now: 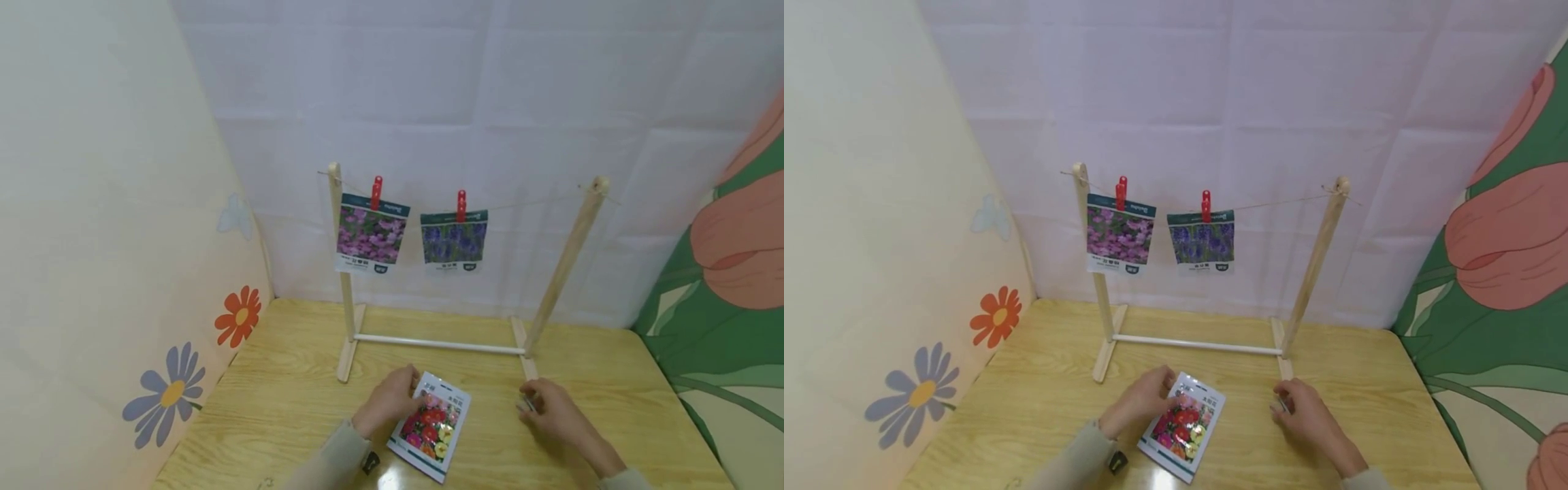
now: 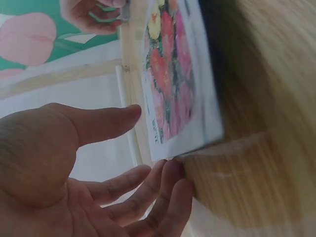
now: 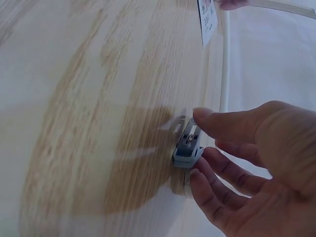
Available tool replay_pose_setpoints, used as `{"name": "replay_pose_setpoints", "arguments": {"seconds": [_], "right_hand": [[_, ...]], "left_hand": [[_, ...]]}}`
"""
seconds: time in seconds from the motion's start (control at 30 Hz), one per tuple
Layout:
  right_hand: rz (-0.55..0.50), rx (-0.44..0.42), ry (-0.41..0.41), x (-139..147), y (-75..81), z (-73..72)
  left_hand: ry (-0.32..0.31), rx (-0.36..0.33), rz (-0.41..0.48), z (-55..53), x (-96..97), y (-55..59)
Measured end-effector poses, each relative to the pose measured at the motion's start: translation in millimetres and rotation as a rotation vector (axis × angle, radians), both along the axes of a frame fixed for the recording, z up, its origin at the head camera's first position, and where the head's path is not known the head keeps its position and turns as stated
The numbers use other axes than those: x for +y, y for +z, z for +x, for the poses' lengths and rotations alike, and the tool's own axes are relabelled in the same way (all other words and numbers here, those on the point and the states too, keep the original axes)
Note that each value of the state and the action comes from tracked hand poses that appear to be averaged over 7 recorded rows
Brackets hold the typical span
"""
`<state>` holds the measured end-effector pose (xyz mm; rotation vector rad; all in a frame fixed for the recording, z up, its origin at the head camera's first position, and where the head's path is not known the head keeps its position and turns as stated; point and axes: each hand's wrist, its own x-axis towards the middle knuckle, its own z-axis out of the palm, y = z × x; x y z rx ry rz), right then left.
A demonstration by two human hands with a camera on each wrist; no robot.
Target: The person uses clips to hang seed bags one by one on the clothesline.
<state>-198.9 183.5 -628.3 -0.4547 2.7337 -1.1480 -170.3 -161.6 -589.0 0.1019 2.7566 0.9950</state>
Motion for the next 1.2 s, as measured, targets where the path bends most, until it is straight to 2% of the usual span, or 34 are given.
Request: {"name": "replay_pose_setpoints", "arguments": {"seconds": [0.23,0.4,0.53,0.7,0.87,1.03,1.2], "right_hand": [[0.002,-0.003,0.033,0,-2.7,-1.4],[0.014,0.001,0.037,-3,-2.1,-1.0],[0.043,0.034,0.044,-5,-3.2,0.7],[0.079,0.054,0.033,-8,-5.7,1.0],[0.104,0.014,0.009,-12,-2.6,6.4],[0.11,-0.028,-0.006,-17,3.3,13.6],[0.114,-0.051,-0.022,-21,7.2,18.7]], "left_hand": [[0.07,0.029,-0.104,1.5,15.4,-2.7],[0.068,0.044,-0.135,0.6,20.8,-4.5],[0.055,0.028,-0.111,-1.5,21.2,-4.0],[0.047,-0.013,-0.015,-4.2,18.5,-2.8],[0.035,-0.063,0.048,-0.8,13.3,0.4],[0.029,-0.097,0.066,2.7,9.6,4.6],[0.009,-0.106,0.048,6.5,7.2,8.3]]}}
